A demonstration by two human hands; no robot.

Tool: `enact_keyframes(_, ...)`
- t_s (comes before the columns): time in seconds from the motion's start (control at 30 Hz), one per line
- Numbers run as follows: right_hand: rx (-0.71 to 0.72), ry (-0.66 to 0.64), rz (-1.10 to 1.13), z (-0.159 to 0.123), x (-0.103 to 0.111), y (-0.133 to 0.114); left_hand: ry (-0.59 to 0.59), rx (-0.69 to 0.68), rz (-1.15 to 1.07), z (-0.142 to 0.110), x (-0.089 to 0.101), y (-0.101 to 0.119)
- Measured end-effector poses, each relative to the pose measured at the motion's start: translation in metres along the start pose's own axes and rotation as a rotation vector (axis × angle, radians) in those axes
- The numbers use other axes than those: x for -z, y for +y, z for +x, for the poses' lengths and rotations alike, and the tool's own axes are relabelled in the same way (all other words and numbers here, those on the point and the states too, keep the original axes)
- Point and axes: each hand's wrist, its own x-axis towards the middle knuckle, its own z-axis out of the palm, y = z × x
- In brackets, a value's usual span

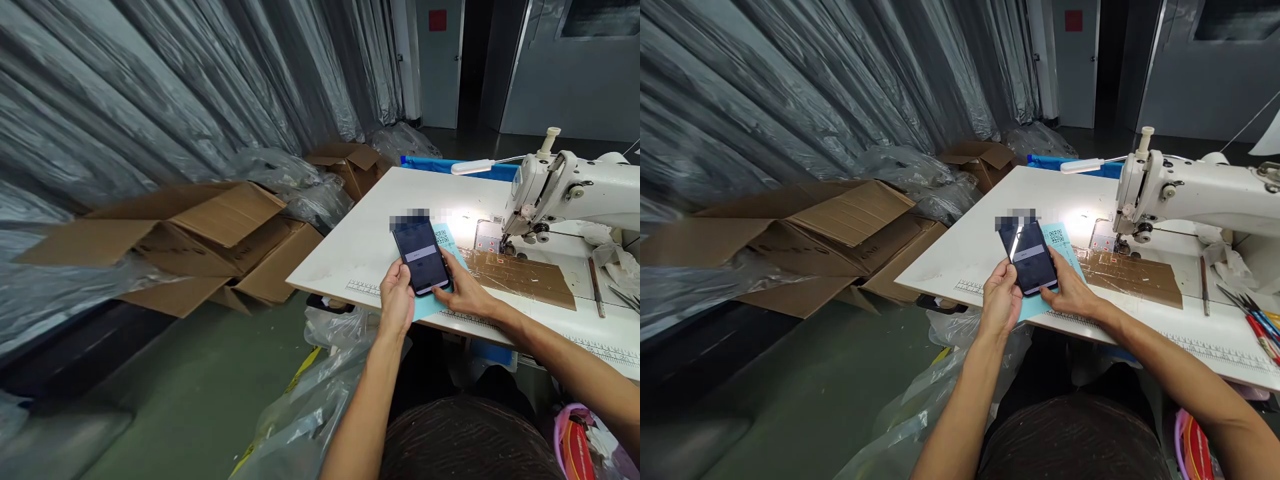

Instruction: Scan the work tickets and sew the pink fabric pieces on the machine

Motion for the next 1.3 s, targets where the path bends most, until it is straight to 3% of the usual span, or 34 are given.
enact_keyframes(0.27,0.033,0.023,0.005,0.0,0.0,-0.004,-0.007,0.013,0.022,-0.002,-0.002,0.003)
enact_keyframes(0.57,-0.079,0.071,0.03,0.001,-0.003,-0.005,-0.02,0.016,-0.003,-0.004,-0.004,0.003)
enact_keyframes(0.93,-0.068,0.084,0.151,0.001,-0.006,-0.008,-0.04,0.024,0.006,-0.003,-0.001,0.002)
enact_keyframes(1.03,-0.134,0.13,0.251,0.007,-0.005,-0.008,-0.05,0.032,0.009,-0.004,-0.001,0.002)
enact_keyframes(1.2,-0.386,0.216,0.45,0.036,0.007,-0.016,-0.04,0.035,0.007,-0.004,-0.002,0.002)
enact_keyframes(1.3,-0.419,0.236,0.451,0.052,0.011,-0.021,-0.022,0.042,0.002,-0.004,-0.002,0.002)
